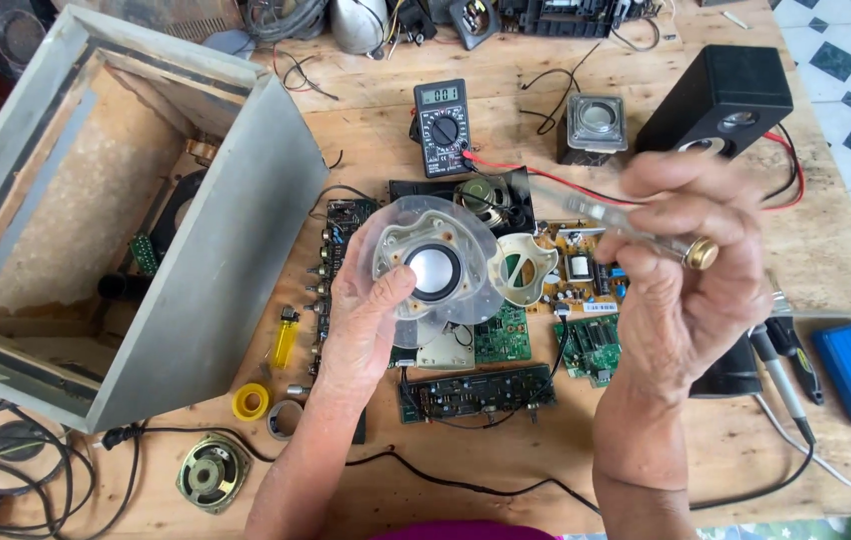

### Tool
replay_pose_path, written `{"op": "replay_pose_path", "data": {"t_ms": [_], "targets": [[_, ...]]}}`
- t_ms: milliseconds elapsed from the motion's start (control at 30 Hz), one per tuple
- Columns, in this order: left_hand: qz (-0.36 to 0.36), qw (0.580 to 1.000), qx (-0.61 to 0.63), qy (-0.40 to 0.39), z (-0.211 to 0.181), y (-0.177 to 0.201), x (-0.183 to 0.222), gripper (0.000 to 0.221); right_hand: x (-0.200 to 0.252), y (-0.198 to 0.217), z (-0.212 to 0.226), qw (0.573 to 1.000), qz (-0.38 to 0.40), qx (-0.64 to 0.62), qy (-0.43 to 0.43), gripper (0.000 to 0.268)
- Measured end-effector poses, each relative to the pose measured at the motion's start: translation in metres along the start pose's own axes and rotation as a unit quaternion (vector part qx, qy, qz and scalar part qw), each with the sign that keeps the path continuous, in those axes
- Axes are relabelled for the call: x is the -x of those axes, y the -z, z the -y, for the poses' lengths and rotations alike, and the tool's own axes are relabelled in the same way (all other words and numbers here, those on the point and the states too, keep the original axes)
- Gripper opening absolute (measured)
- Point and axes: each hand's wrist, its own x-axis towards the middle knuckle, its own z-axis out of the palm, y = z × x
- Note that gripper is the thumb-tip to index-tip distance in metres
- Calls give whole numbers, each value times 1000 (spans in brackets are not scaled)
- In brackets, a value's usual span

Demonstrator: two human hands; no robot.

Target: Disassembling a speaker driver by unscrewing it from its plastic housing using a screwdriver.

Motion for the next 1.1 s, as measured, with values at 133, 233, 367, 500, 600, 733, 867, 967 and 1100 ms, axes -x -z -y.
{"op": "replay_pose_path", "data": {"t_ms": [133, 233, 367, 500, 600, 733, 867, 967, 1100], "targets": [[-20, 1000, -10, 19, 3, 0, -1, 73, 4, -14, 7, 996, 3, -55, -67, 27], [-22, 1000, -12, 11, 7, 0, -2, 70, 9, -16, 1, 997, -38, -57, -41, 27], [-24, 999, -13, 31, 7, 1, -1, 77, 11, -13, 4, 994, -69, -40, -71, 27], [-20, 999, -27, 33, 6, -1, -1, 77, 11, -11, 8, 997, -28, -20, -70, 26], [-28, 998, -32, 39, 5, -2, 1, 78, 12, -11, 8, 997, -44, -3, -65, 28], [-38, 998, -39, 42, 7, -3, 0, 82, 10, -11, 9, 998, -16, -1, -65, 29], [-38, 997, -41, 48, 6, -5, 1, 81, 8, -13, 13, 997, -10, 26, -78, 30], [-29, 997, -49, 51, 5, -6, 2, 80, 9, -13, 14, 996, -18, 31, -84, 30], [-20, 997, -52, 50, 4, -8, 2, 84, 12, -10, 14, 995, -28, 27, -87, 31]]}}
